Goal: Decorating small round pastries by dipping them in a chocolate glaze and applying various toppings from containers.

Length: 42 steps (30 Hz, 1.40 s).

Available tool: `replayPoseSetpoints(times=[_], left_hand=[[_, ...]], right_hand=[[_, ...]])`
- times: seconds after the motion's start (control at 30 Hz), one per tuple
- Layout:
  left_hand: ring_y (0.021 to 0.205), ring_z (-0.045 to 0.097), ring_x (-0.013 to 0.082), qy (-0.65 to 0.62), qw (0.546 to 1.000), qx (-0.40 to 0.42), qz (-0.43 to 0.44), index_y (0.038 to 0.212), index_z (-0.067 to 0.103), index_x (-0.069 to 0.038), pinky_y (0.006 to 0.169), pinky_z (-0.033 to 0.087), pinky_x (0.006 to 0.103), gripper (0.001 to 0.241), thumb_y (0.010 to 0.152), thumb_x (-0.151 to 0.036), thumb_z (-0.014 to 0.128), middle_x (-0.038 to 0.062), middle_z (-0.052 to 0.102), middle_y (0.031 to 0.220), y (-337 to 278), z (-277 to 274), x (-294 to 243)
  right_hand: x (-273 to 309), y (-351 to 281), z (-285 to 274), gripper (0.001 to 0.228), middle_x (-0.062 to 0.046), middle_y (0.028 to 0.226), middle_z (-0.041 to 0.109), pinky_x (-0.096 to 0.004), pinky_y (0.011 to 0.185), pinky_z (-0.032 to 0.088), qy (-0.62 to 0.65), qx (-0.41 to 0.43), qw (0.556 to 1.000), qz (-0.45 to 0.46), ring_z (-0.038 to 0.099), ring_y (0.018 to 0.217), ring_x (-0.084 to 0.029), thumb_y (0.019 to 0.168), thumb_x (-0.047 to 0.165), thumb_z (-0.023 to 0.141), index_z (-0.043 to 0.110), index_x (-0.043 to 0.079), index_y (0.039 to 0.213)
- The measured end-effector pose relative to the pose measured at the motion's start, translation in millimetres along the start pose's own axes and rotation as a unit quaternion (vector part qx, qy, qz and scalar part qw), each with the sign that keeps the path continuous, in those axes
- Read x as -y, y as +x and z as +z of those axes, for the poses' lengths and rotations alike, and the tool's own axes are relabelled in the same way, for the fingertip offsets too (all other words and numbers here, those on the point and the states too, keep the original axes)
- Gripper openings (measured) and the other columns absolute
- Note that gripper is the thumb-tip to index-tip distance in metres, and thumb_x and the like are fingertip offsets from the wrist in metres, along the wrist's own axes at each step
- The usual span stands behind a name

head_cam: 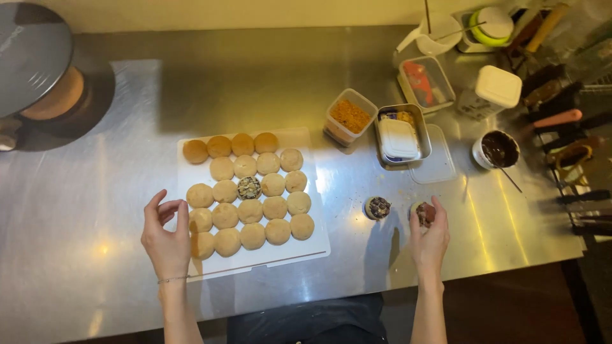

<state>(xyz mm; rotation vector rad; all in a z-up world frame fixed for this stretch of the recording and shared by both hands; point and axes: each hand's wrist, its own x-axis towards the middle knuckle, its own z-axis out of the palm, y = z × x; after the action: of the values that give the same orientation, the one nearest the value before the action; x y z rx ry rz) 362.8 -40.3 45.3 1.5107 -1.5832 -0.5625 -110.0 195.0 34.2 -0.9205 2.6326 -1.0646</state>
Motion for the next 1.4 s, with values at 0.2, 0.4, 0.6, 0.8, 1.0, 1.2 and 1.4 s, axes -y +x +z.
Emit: replayPoseSetpoints(times=[0.2,0.4,0.6,0.8,1.0,1.2,1.4], left_hand=[[0.121,0.074,0.0408,0.045,0.999,0.022,0.018,0.164,0.061,0.004,0.108,0.061,0.0498,0.060,0.111,-0.004,0.086,0.021,0.077,0.126,23,19,32],[0.139,0.070,0.0448,0.072,0.990,0.111,-0.046,0.161,0.061,0.007,0.118,0.056,0.0563,0.057,0.113,-0.017,0.079,0.026,0.073,0.141,17,8,26],[0.140,0.069,0.0421,0.066,0.985,0.105,-0.124,0.154,0.061,0.004,0.117,0.059,0.0506,0.048,0.116,-0.019,0.076,0.024,0.067,0.142,-8,1,28],[0.126,0.072,0.0296,0.095,0.986,0.121,-0.062,0.139,0.069,-0.011,0.107,0.059,0.0417,0.040,0.107,-0.026,0.087,0.009,0.075,0.124,-45,20,27],[0.125,0.063,0.0271,0.180,0.973,0.148,-0.003,0.147,0.064,-0.016,0.106,0.050,0.0410,0.060,0.099,-0.037,0.094,0.009,0.078,0.129,-53,48,30],[0.119,0.064,0.0259,0.205,0.964,0.170,-0.005,0.149,0.062,-0.015,0.100,0.047,0.0391,0.058,0.102,-0.032,0.091,0.011,0.085,0.126,-42,57,29],[0.117,0.066,0.0251,0.171,0.974,0.149,-0.004,0.149,0.065,-0.014,0.098,0.050,0.0379,0.050,0.107,-0.031,0.086,0.011,0.086,0.127,-47,49,25]], right_hand=[[-9,-20,-1,0.044,-0.025,0.132,0.081,-0.045,0.096,0.065,0.011,0.007,0.999,0.046,0.078,0.123,-0.037,0.122,0.016,0.072,0.069,-0.003,0.161],[35,-34,35,0.034,-0.022,0.125,0.084,-0.043,0.088,0.065,0.047,0.025,0.998,-0.014,0.080,0.110,-0.033,0.124,0.014,0.068,0.075,0.004,0.156],[109,-51,88,0.041,-0.020,0.136,0.078,-0.043,0.100,0.064,0.077,0.160,0.981,-0.075,0.077,0.122,-0.034,0.117,0.018,0.073,0.071,0.006,0.156],[115,-58,132,0.059,-0.023,0.153,0.063,-0.051,0.122,0.059,0.055,0.277,0.955,-0.096,0.065,0.149,-0.041,0.113,0.022,0.074,0.056,0.007,0.167],[130,-77,126,0.059,-0.028,0.152,0.063,-0.057,0.122,0.058,0.061,0.259,0.962,-0.066,0.065,0.149,-0.046,0.114,0.018,0.074,0.051,0.003,0.166],[126,-79,133,0.062,-0.029,0.152,0.063,-0.060,0.123,0.056,0.074,0.257,0.961,-0.063,0.063,0.149,-0.048,0.115,0.020,0.072,0.046,0.004,0.169],[139,-65,154,0.072,-0.023,0.151,0.064,-0.060,0.121,0.055,0.000,0.276,0.958,-0.082,0.063,0.149,-0.044,0.107,0.023,0.084,0.047,0.008,0.167]])
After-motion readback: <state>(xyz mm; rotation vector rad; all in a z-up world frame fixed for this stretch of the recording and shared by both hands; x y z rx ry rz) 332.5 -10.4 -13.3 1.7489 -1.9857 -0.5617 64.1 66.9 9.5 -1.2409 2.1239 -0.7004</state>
